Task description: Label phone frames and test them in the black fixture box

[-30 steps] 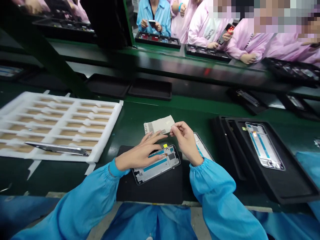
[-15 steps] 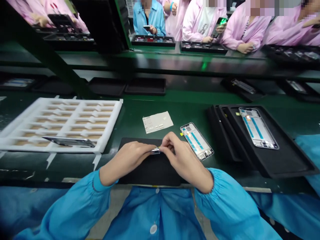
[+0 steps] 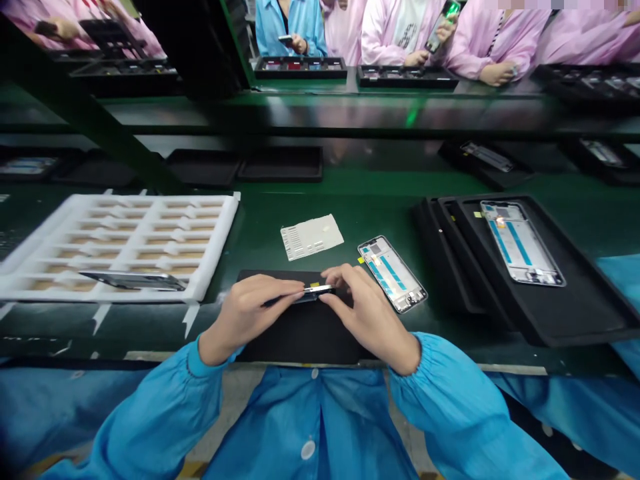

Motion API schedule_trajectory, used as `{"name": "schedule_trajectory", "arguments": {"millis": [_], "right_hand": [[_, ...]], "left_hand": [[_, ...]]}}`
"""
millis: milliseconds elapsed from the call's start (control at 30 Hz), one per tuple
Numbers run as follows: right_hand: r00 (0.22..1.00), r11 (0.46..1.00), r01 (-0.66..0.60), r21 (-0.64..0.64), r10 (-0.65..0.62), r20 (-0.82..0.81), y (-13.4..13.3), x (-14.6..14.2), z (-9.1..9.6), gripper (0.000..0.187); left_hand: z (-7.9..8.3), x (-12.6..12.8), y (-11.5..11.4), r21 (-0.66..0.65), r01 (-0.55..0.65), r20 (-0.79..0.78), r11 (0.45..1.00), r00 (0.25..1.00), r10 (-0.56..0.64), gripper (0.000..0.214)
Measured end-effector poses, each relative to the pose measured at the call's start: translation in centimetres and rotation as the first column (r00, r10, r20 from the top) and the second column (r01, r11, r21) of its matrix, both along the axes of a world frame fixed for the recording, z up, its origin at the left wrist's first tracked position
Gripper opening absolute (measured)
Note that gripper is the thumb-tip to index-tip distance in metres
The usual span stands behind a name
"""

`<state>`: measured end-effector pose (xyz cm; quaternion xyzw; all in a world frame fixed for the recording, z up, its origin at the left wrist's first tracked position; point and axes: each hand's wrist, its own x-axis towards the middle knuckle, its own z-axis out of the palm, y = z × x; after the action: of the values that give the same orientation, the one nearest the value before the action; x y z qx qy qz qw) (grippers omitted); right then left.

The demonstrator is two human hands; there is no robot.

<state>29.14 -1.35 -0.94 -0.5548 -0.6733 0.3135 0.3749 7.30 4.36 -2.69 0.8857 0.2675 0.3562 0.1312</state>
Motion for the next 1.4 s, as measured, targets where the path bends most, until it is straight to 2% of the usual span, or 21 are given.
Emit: {"name": "schedule_trajectory", "arguments": {"millis": [133,300,533,600,700,800,867,900,967,1033,1100,1167,1233,1400], "right_hand": [[0.997,0.995,-0.018,0.098,0.01,0.08,-0.4,0.6,-1.7,0.015],[0.995,0.966,-0.049,0.253,0.025,0.097,-0.3,0.1,-2.3,0.012],[0.948,0.894,-0.189,0.407,0.058,0.312,-0.2,0.7,-2.9,0.038],[0.926,0.871,-0.237,0.431,0.068,0.372,-0.1,0.9,-3.0,0.04],[0.908,0.859,-0.279,0.43,0.09,0.408,0.0,1.0,-2.9,0.039],[0.925,0.886,-0.275,0.373,0.139,0.353,0.2,1.1,-2.3,0.033],[0.945,0.913,-0.243,0.328,0.146,0.293,1.1,1.4,-1.9,0.026],[0.956,0.928,-0.206,0.309,0.124,0.264,2.0,1.5,-1.8,0.024],[0.97,0.957,-0.109,0.267,0.044,0.237,4.5,1.8,-2.1,0.019],[0.962,0.975,-0.065,0.211,0.005,0.273,7.7,1.7,-2.9,0.011],[0.939,0.982,-0.106,0.155,0.047,0.34,10.9,1.2,-4.0,0.008],[0.907,0.976,-0.19,0.107,0.133,0.399,13.3,0.4,-5.1,0.011],[0.873,0.962,-0.265,0.071,0.208,0.442,14.6,-0.4,-5.7,0.014],[0.796,0.935,-0.356,-0.002,0.304,0.524,14.5,-1.4,-5.5,0.016]], "left_hand": [[0.2,0.3,0.0,-0.045,-0.034,-0.032,0.998,0.999,0.033,0.008],[0.9,0.6,-0.4,-0.142,-0.08,-0.097,0.987,0.993,0.067,0.008],[1.2,0.8,-0.4,-0.23,-0.088,-0.148,0.969,0.987,0.055,0.01],[0.8,0.6,-0.6,-0.151,-0.074,-0.124,0.986,0.991,0.056,0.011],[-0.1,0.0,-1.4,0.067,-0.04,-0.116,0.997,0.992,0.048,0.016],[-0.7,-0.5,-1.7,0.232,-0.011,-0.167,0.973,0.985,0.051,0.024],[-0.9,-0.6,-0.8,0.238,-0.01,-0.187,0.971,0.981,0.056,0.025],[-0.9,-0.6,0.1,0.18,-0.017,-0.19,0.984,0.98,0.052,0.023],[-1.0,-0.4,2.3,-0.057,-0.03,-0.201,0.998,0.98,0.018,0.019],[-1.0,-0.2,4.8,-0.319,-0.028,-0.209,0.947,0.977,-0.042,0.017],[-1.0,-0.1,6.7,-0.462,-0.043,-0.223,0.886,0.972,-0.069,0.016],[-1.2,-0.1,7.6,-0.525,-0.08,-0.239,0.848,0.969,-0.056,0.016],[-1.3,-0.2,7.8,-0.574,-0.094,-0.244,0.814,0.968,-0.061,0.016],[-1.2,-0.3,7.8,-0.642,-0.095,-0.25,0.761,0.964,-0.09,0.018]]}}
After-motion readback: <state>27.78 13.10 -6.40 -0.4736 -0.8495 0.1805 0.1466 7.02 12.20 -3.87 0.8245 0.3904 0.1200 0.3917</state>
